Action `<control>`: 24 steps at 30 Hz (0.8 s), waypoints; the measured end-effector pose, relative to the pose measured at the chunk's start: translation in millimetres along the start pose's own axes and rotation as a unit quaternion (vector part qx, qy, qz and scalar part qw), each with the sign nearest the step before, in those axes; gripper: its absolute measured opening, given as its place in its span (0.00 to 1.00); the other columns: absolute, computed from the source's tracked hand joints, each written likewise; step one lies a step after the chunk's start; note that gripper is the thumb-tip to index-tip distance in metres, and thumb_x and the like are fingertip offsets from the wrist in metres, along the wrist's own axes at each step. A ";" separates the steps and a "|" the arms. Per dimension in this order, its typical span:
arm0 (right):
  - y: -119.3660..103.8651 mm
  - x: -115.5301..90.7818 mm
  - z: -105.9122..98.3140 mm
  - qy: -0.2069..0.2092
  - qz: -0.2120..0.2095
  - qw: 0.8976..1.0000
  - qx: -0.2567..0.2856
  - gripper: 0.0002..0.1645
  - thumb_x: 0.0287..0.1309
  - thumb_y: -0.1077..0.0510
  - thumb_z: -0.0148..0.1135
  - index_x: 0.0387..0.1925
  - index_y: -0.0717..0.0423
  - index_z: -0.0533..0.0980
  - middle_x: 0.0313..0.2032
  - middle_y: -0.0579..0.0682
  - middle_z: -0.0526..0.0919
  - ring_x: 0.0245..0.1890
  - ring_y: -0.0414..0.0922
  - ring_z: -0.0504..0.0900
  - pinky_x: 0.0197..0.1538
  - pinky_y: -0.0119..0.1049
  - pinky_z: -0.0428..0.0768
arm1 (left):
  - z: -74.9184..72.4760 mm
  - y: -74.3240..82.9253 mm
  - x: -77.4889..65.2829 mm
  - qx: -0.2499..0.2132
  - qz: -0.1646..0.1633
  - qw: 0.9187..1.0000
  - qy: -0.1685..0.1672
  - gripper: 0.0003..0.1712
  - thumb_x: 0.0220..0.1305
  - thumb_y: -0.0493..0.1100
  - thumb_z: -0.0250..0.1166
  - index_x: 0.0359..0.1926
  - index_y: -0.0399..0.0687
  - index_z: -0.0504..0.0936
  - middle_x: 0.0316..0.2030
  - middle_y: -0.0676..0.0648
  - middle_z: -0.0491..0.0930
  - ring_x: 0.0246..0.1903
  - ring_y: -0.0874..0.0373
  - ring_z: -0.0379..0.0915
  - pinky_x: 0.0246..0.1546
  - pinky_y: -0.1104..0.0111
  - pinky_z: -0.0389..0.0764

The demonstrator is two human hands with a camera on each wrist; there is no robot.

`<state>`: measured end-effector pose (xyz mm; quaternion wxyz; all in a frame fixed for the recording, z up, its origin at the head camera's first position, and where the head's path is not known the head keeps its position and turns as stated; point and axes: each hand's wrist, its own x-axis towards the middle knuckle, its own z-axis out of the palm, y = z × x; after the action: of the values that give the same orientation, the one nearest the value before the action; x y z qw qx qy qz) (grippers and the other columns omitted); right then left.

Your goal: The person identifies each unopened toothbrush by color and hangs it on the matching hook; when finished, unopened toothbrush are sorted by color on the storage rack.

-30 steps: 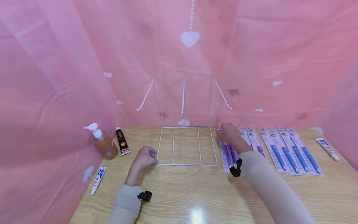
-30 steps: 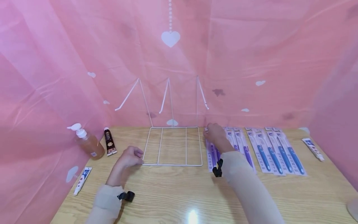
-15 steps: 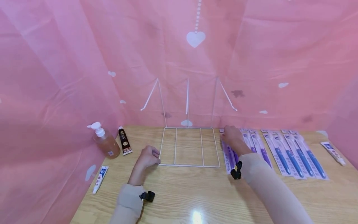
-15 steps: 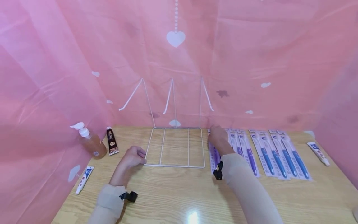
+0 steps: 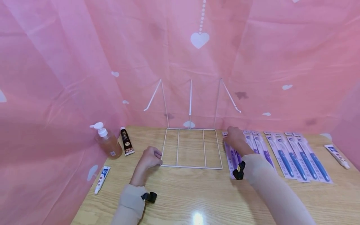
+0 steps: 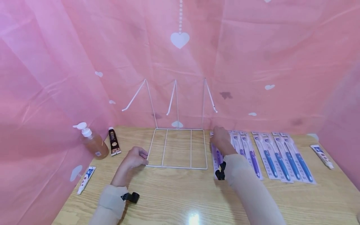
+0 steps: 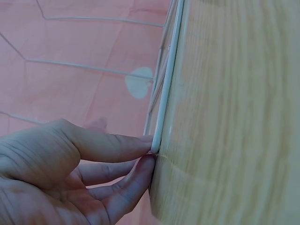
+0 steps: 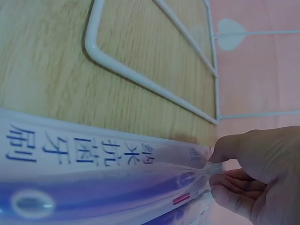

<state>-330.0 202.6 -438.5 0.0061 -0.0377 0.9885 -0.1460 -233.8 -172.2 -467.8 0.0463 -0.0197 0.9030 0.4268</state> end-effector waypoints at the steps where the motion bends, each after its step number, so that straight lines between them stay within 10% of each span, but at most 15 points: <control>1: 0.2 -1.6 -1.6 0.002 -0.004 1.000 0.004 0.11 0.50 0.61 0.64 0.30 0.66 0.73 0.26 0.60 0.76 0.26 0.54 0.75 0.29 0.46 0.77 | 0.2 0.5 0.1 0.002 0.000 1.000 0.000 0.17 0.39 0.26 0.74 0.35 0.34 0.83 0.28 0.46 0.81 0.31 0.54 0.77 0.37 0.64 0.79; 13: -22.3 -33.9 -31.6 0.141 -0.107 0.984 0.036 0.19 0.45 0.65 0.59 0.12 0.52 0.59 0.11 0.47 0.63 0.14 0.47 0.64 0.19 0.39 0.63 | 1.3 2.8 -2.5 0.016 0.001 1.000 0.006 0.17 0.38 0.25 0.73 0.35 0.33 0.82 0.28 0.45 0.81 0.30 0.53 0.77 0.38 0.63 0.80; 24: -61.8 -87.6 -72.6 0.275 -0.229 0.933 0.034 0.13 0.52 0.68 0.58 0.18 0.58 0.66 0.17 0.48 0.64 0.16 0.44 0.64 0.20 0.35 0.63 | 1.7 3.2 -2.1 0.013 0.003 1.000 -0.003 0.16 0.39 0.25 0.73 0.35 0.33 0.82 0.28 0.45 0.80 0.31 0.53 0.77 0.36 0.64 0.79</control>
<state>-239.8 171.3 -351.1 -0.2978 -0.2211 0.9107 -0.1819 -231.8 -168.9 -466.2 0.0482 -0.0147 0.9081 0.4156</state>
